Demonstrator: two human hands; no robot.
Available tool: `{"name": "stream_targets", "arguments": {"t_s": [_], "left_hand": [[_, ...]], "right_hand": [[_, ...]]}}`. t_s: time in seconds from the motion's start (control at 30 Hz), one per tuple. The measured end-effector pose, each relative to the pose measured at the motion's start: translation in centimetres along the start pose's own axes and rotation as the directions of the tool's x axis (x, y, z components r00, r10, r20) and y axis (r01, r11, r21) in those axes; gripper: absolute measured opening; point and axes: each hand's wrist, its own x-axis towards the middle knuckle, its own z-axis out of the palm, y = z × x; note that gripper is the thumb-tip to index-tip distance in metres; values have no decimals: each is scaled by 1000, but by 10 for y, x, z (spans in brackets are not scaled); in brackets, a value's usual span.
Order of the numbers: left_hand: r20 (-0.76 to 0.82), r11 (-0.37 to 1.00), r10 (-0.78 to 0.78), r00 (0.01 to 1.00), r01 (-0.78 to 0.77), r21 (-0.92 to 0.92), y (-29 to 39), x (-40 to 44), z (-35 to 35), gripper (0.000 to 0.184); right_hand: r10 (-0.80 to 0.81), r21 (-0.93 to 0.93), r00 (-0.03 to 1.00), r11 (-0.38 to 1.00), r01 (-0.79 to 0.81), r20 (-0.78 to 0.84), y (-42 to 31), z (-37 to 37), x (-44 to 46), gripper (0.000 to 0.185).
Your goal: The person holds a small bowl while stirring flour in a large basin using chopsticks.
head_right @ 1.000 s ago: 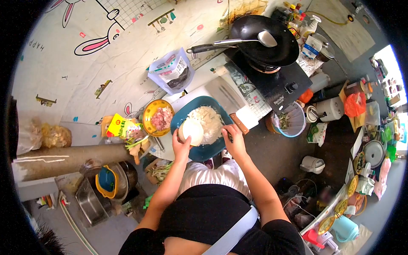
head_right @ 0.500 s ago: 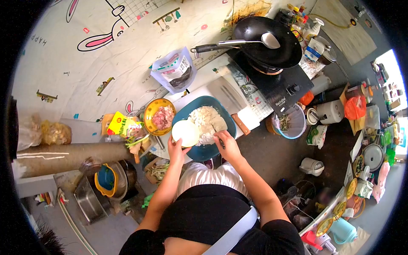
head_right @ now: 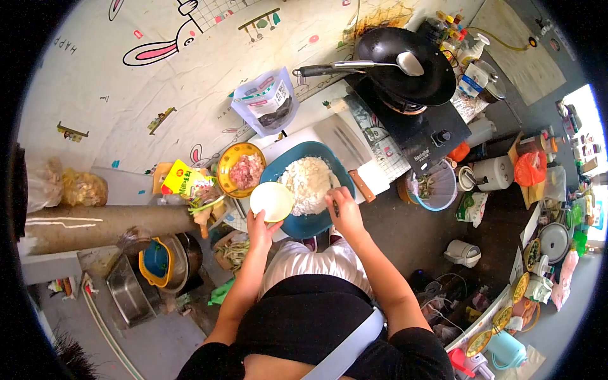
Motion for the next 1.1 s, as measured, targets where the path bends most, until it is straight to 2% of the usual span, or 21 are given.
{"name": "stream_targets", "arguments": {"t_s": [0.07,0.17,0.3,0.4,0.47,0.63,0.77,0.97,1.07,1.1], "left_hand": [[6,1000,-2,1000,2,7,2,-3,2,52],[-3,1000,0,1000,0,30,5,-6,6,52],[-16,998,18,1000,-18,52,4,-7,7,51],[-13,1000,-2,1000,2,9,0,-4,3,51],[-7,1000,-11,1000,11,-10,-1,-3,-2,52],[9,1000,21,1000,-20,-18,-1,-5,-5,51],[-24,1000,11,1000,-11,-16,2,-7,-8,49],[-40,1000,9,999,-10,-27,1,-8,-8,49],[-58,1000,11,998,-12,-22,3,-11,-4,48],[-52,1000,10,999,-11,-26,3,-11,-5,48]], "right_hand": [[8,-4,1000,1000,-8,14,4,1,-1,16],[-43,86,995,996,35,88,7,10,-7,16],[-1,64,1000,998,1,10,1,-4,-1,17],[-50,52,998,998,48,39,9,4,-9,17],[-66,114,989,992,51,130,4,13,-16,16],[-23,254,983,967,-24,181,-12,20,-15,15],[11,230,992,972,-40,127,6,23,-11,14],[-33,84,999,996,29,41,8,9,-1,14],[-120,125,985,987,104,125,-3,20,-14,14],[-79,136,985,989,58,153,-6,23,-16,14]]}}
